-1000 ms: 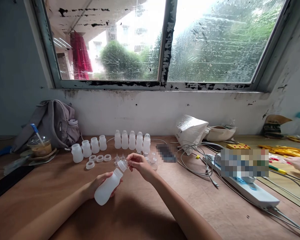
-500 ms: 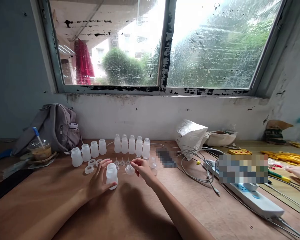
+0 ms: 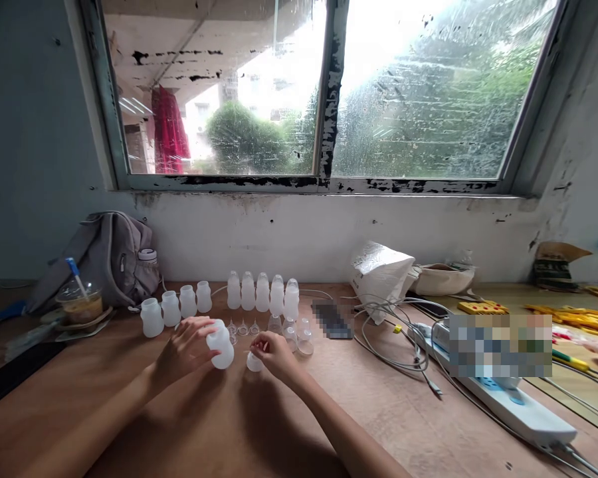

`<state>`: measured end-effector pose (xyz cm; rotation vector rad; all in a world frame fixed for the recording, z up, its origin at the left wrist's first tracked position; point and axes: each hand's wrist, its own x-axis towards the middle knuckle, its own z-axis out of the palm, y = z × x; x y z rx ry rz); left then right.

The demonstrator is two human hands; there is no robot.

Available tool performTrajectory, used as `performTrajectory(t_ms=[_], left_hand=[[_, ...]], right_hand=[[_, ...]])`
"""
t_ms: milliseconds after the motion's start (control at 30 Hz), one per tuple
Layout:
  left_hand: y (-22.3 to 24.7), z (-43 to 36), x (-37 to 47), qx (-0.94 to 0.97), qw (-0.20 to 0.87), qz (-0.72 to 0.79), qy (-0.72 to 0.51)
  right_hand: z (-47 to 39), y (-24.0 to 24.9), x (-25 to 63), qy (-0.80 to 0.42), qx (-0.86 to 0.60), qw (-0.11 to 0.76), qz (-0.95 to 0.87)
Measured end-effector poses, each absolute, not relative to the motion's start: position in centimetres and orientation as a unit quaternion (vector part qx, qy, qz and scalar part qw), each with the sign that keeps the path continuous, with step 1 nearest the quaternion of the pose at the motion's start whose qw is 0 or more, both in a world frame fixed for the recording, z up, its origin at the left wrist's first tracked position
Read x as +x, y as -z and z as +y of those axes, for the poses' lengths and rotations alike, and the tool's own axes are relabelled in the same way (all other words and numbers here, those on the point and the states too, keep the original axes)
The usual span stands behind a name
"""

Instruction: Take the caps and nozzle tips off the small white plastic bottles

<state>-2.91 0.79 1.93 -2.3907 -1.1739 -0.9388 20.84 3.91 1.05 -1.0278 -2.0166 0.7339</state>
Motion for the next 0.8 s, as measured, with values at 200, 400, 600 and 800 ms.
performTrajectory(t_ms=[200,400,600,800], left_hand=[[-6.5,6.9,-4.8,-0.8,0.221,-0.457,0.32],[-6.3,13.3,-5.7,-0.778,0.257,-0.516,0.25],[-4.1,15.2,-5.7,-0.788,0.263,-0.514,0.212],[-3.2,16.2,-5.3,-0.787,0.275,-0.519,0.191]], right_hand=[[3.6,-0.4,20.5,-0.242,-0.404,0.327,-0.819],[3.7,0.6,20.7,-0.239,-0.414,0.286,-0.831],[4.0,1.2,20.6,-0.236,-0.42,0.268,-0.834],[4.1,1.1,20.7,-0.252,-0.422,0.263,-0.83]])
